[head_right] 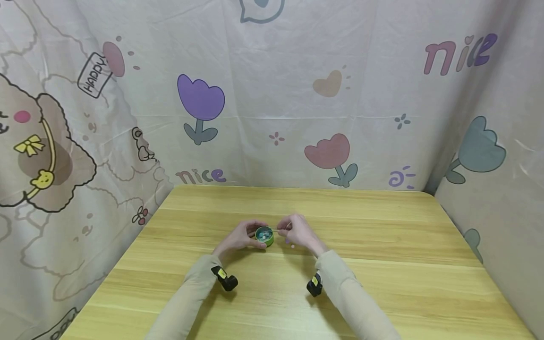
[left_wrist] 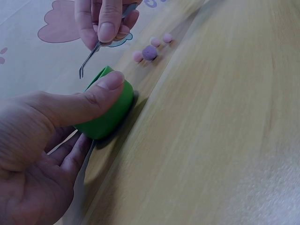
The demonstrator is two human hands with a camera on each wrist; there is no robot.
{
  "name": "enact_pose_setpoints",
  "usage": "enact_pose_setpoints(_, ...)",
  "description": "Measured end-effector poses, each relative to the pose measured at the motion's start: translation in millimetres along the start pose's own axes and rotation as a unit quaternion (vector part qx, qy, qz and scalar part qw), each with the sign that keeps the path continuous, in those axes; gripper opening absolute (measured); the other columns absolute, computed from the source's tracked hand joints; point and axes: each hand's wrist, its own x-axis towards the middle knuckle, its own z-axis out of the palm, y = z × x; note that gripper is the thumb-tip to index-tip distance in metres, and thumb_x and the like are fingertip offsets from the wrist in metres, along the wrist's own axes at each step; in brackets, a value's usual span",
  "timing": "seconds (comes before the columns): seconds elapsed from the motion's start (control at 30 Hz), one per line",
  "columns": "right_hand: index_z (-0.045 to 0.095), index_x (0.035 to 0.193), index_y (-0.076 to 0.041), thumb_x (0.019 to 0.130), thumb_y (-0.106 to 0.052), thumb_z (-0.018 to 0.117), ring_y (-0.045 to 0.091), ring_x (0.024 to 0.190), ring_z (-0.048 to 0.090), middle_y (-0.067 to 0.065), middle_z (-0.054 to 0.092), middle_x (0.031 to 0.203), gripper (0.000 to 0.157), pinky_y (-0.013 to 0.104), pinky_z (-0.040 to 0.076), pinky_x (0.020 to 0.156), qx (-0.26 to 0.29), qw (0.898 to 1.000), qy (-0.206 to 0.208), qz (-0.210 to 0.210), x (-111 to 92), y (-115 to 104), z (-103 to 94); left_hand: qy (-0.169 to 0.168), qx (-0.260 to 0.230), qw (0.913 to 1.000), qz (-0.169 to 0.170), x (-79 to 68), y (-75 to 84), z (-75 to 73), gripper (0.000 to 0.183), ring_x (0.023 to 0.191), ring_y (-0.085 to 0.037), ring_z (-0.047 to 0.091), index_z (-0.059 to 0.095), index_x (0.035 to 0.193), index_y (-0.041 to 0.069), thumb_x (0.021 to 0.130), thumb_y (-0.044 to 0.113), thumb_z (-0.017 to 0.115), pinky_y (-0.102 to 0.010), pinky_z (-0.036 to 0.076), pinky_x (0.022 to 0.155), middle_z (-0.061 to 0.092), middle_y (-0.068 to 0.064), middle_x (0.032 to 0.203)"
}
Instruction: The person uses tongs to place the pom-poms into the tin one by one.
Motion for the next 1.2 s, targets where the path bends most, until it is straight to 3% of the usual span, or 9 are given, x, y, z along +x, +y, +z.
enact_pose_setpoints(0.3, 0.075, 0.101, -0.001, 0.092, -0.005, 0.069, 0.015, 0.076, 0.065, 0.012, 0.075, 0.095, 0.011, 0.021, 0.055, 0.066, -0.03, 0.999, 0.015, 0.007, -8.9, 3.3, -6.1, -0.001, -0.005, 1.0, 0.0, -0.4, -0.1, -0.2, 0.062, 0.127, -0.037, 0.059, 0.056, 0.134, -0.004, 0.079, 0.001, 0.083, -0.048, 0.044, 0.117, 0.062, -0.023, 0.134)
enact_pose_setpoints(0.93, 0.075, 0.099, 0.003, 0.089, -0.001, 0.07, 0.014, 0.071, 0.062, 0.015, 0.075, 0.092, 0.012, 0.018, 0.052, 0.06, -0.041, 0.998, 0.046, -0.019, -24.9, 18.9, -17.3, 0.001, 0.0, 1.0, -0.004, -0.9, 0.8, 0.3, 0.061, 0.127, -0.037, 0.06, 0.057, 0.133, -0.004, 0.079, 0.001, 0.083, -0.049, 0.043, 0.117, 0.062, -0.023, 0.133)
enact_pose_setpoints(1.2, 0.076, 0.105, 0.0, 0.088, -0.002, 0.071, 0.014, 0.07, 0.06, 0.012, 0.076, 0.09, 0.017, 0.018, 0.049, 0.058, -0.041, 0.998, 0.049, 0.001, -33.0, 25.4, -25.2, -0.001, 0.002, 1.0, -0.009, -0.2, 0.1, 0.2, 0.062, 0.128, -0.037, 0.059, 0.057, 0.135, -0.003, 0.079, 0.002, 0.083, -0.048, 0.043, 0.117, 0.062, -0.022, 0.134)
